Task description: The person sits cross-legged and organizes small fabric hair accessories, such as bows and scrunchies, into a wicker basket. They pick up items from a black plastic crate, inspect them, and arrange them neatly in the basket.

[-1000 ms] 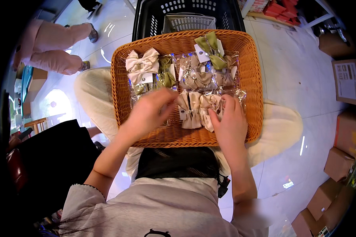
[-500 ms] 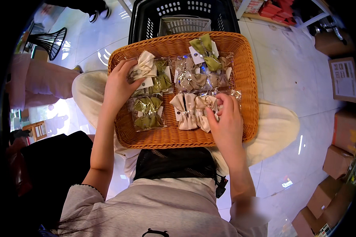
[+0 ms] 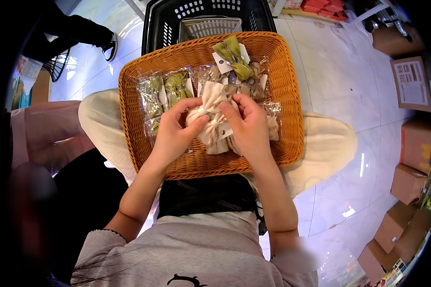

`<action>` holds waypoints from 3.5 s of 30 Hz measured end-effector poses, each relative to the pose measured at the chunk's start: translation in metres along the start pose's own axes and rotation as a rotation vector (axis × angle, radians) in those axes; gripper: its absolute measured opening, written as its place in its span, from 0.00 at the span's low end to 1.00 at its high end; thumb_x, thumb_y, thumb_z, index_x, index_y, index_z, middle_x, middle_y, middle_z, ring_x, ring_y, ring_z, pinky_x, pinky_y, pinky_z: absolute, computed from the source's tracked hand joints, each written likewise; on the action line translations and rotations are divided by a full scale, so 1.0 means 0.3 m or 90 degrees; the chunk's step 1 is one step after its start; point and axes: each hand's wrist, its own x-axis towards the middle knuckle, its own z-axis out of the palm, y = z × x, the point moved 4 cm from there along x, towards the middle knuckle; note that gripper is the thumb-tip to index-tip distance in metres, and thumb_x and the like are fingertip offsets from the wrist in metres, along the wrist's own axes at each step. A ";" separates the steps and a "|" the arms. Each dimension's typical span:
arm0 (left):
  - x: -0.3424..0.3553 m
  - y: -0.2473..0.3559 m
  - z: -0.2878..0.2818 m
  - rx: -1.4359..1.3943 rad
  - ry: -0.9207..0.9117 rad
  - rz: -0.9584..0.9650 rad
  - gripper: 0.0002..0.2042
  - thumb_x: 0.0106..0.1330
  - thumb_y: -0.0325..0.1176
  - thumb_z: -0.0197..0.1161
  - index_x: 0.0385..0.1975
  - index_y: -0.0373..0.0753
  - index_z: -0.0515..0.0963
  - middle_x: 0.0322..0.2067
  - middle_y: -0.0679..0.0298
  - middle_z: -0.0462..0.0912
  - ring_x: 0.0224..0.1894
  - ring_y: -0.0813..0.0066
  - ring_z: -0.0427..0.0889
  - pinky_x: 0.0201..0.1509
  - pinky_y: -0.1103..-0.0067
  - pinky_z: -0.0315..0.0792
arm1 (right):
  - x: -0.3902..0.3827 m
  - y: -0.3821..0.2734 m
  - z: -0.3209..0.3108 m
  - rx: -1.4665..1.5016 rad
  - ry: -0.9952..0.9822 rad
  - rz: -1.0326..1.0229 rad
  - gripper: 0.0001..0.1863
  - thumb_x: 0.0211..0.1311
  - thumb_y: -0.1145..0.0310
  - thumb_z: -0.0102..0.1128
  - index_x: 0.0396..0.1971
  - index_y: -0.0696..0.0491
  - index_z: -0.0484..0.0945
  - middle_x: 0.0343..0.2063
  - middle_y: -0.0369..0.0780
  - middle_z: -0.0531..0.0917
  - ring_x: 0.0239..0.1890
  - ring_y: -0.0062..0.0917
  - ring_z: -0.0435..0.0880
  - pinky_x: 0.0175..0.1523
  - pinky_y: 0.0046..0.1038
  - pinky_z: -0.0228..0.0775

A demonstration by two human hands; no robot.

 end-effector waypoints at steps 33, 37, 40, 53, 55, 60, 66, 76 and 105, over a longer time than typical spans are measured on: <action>-0.040 -0.035 0.041 -0.172 -0.057 -0.048 0.16 0.58 0.24 0.61 0.47 0.30 0.69 0.37 0.62 0.79 0.39 0.81 0.78 0.42 0.84 0.72 | -0.038 -0.008 -0.072 0.199 0.104 -0.029 0.09 0.58 0.73 0.57 0.36 0.61 0.76 0.31 0.37 0.81 0.32 0.14 0.77 0.37 0.17 0.68; -0.036 -0.035 -0.001 -0.216 0.035 -0.030 0.07 0.61 0.26 0.59 0.35 0.30 0.74 0.30 0.66 0.79 0.31 0.86 0.75 0.35 0.88 0.69 | -0.074 0.032 -0.089 0.048 -0.038 0.049 0.09 0.58 0.73 0.55 0.38 0.61 0.75 0.32 0.37 0.80 0.33 0.15 0.77 0.40 0.17 0.67; -0.025 -0.022 -0.019 -0.126 0.023 -0.020 0.07 0.60 0.29 0.60 0.31 0.31 0.75 0.24 0.70 0.74 0.24 0.89 0.67 0.27 0.88 0.61 | -0.082 0.010 -0.092 0.038 -0.048 0.012 0.11 0.57 0.72 0.56 0.38 0.61 0.76 0.31 0.36 0.80 0.31 0.14 0.76 0.38 0.17 0.67; -0.044 0.047 0.005 0.075 -0.106 0.057 0.07 0.57 0.28 0.63 0.28 0.30 0.77 0.21 0.67 0.72 0.20 0.87 0.66 0.23 0.86 0.61 | -0.086 -0.067 -0.093 -0.120 -0.134 0.027 0.09 0.52 0.77 0.61 0.34 0.62 0.76 0.25 0.36 0.80 0.28 0.13 0.76 0.33 0.17 0.69; -0.050 0.032 0.017 0.036 -0.120 0.003 0.07 0.57 0.28 0.63 0.27 0.30 0.77 0.21 0.68 0.73 0.21 0.87 0.66 0.23 0.86 0.62 | -0.091 -0.050 -0.079 -0.060 -0.131 0.013 0.07 0.52 0.78 0.60 0.32 0.63 0.76 0.25 0.37 0.80 0.27 0.14 0.76 0.32 0.16 0.68; -0.052 0.008 0.020 0.036 -0.106 -0.035 0.07 0.57 0.29 0.63 0.27 0.30 0.78 0.20 0.69 0.73 0.21 0.87 0.66 0.24 0.86 0.61 | -0.090 -0.032 -0.078 -0.033 -0.108 0.043 0.06 0.54 0.78 0.59 0.31 0.64 0.75 0.24 0.37 0.80 0.26 0.13 0.76 0.31 0.15 0.68; -0.053 0.000 0.023 0.008 -0.068 -0.038 0.07 0.58 0.30 0.63 0.27 0.31 0.78 0.20 0.70 0.72 0.22 0.86 0.66 0.24 0.85 0.60 | -0.080 -0.026 -0.087 -0.010 -0.100 0.070 0.06 0.54 0.76 0.59 0.31 0.63 0.76 0.24 0.36 0.80 0.25 0.12 0.76 0.30 0.15 0.67; -0.056 -0.020 0.032 -0.006 -0.085 -0.088 0.08 0.59 0.30 0.61 0.30 0.31 0.77 0.24 0.69 0.76 0.24 0.87 0.70 0.27 0.87 0.64 | -0.079 -0.038 -0.101 -0.064 -0.123 0.061 0.07 0.55 0.76 0.59 0.32 0.63 0.76 0.25 0.36 0.80 0.27 0.14 0.76 0.32 0.16 0.68; -0.039 -0.033 0.176 0.483 -0.248 0.314 0.20 0.45 0.26 0.66 0.41 0.37 0.71 0.39 0.60 0.72 0.39 0.60 0.75 0.40 0.72 0.72 | -0.054 -0.088 -0.217 -0.892 0.027 -0.316 0.14 0.51 0.73 0.56 0.39 0.58 0.72 0.39 0.43 0.73 0.42 0.38 0.75 0.43 0.35 0.70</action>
